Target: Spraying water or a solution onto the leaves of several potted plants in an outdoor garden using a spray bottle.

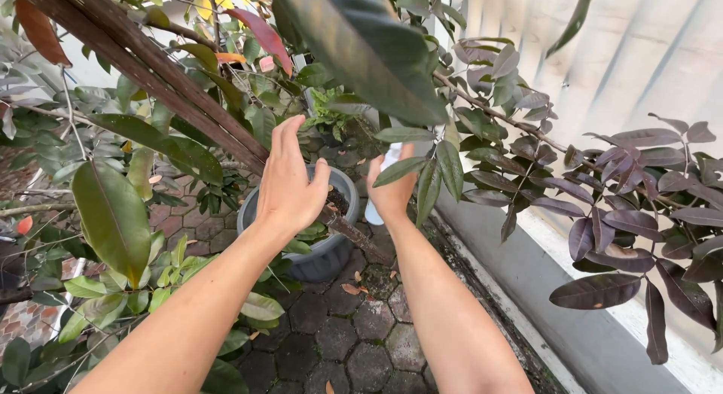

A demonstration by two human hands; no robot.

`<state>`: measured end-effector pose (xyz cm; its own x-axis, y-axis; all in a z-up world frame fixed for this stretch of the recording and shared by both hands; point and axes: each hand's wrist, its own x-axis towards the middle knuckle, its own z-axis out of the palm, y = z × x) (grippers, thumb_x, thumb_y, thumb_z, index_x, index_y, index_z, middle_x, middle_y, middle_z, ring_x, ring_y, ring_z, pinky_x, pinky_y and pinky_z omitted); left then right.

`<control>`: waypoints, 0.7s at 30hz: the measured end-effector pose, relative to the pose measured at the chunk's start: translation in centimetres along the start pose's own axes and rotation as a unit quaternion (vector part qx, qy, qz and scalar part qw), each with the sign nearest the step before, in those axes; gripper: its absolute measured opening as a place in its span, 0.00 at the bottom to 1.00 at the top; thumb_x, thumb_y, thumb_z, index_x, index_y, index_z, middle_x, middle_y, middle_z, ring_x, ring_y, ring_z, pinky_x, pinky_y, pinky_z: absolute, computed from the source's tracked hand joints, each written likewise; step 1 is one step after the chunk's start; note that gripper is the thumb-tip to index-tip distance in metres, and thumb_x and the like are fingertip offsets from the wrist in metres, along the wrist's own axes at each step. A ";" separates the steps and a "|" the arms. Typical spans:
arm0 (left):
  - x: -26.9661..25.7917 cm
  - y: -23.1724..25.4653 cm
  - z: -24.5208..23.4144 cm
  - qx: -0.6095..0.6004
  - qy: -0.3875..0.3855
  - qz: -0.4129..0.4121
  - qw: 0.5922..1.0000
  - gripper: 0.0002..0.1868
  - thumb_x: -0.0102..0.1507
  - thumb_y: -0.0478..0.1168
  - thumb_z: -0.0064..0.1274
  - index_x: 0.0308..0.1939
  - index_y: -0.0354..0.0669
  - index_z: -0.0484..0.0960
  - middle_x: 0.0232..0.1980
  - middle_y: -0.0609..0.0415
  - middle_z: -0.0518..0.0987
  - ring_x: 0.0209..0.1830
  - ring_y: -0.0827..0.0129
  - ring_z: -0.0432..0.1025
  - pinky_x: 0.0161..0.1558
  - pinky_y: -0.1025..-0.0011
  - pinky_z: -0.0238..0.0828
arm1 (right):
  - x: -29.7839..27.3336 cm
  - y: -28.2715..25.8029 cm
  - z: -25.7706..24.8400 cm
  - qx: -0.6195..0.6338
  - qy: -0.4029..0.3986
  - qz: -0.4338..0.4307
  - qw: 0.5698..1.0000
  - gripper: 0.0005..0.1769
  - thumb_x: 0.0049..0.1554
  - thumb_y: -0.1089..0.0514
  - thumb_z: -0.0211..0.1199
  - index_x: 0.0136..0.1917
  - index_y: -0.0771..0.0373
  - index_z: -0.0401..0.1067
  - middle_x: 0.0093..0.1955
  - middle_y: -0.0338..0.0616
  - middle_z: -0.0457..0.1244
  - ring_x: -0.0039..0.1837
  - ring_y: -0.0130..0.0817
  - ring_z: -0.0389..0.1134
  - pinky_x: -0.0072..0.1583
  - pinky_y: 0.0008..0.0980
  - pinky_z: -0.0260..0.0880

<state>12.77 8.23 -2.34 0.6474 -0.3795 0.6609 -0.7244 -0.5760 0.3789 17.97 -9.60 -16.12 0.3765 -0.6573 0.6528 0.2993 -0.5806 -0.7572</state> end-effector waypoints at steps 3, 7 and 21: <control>-0.2 -0.6 -0.3 -0.001 0.002 -0.002 1.000 0.36 0.61 0.36 0.52 0.71 0.33 0.57 0.72 0.36 0.61 0.69 0.41 0.64 0.66 0.53 0.60 | -0.3 -2.6 0.3 0.058 -0.091 0.012 0.994 0.21 0.53 0.59 0.60 0.60 0.59 0.62 0.48 0.55 0.66 0.49 0.54 0.72 0.53 0.50 0.71; -0.1 -1.2 -0.1 0.001 0.009 0.005 1.000 0.35 0.62 0.36 0.51 0.71 0.32 0.57 0.72 0.36 0.61 0.69 0.40 0.64 0.67 0.53 0.61 | 0.6 -5.9 3.2 0.074 -0.091 -0.099 0.988 0.24 0.53 0.61 0.61 0.62 0.60 0.61 0.54 0.57 0.65 0.53 0.61 0.69 0.53 0.52 0.70; 1.8 1.3 -0.3 -0.013 0.023 0.021 0.999 0.38 0.59 0.36 0.53 0.71 0.30 0.57 0.71 0.34 0.61 0.71 0.41 0.61 0.70 0.55 0.58 | 0.1 -6.0 4.6 0.059 -0.153 0.006 0.986 0.19 0.52 0.57 0.60 0.55 0.64 0.63 0.55 0.60 0.64 0.52 0.64 0.66 0.49 0.55 0.64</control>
<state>12.86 7.03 -0.46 0.6051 -0.3685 0.7058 -0.7568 -0.5415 0.3661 20.28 -3.95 -11.55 0.6225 -0.4767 0.6207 0.3860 -0.5029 -0.7734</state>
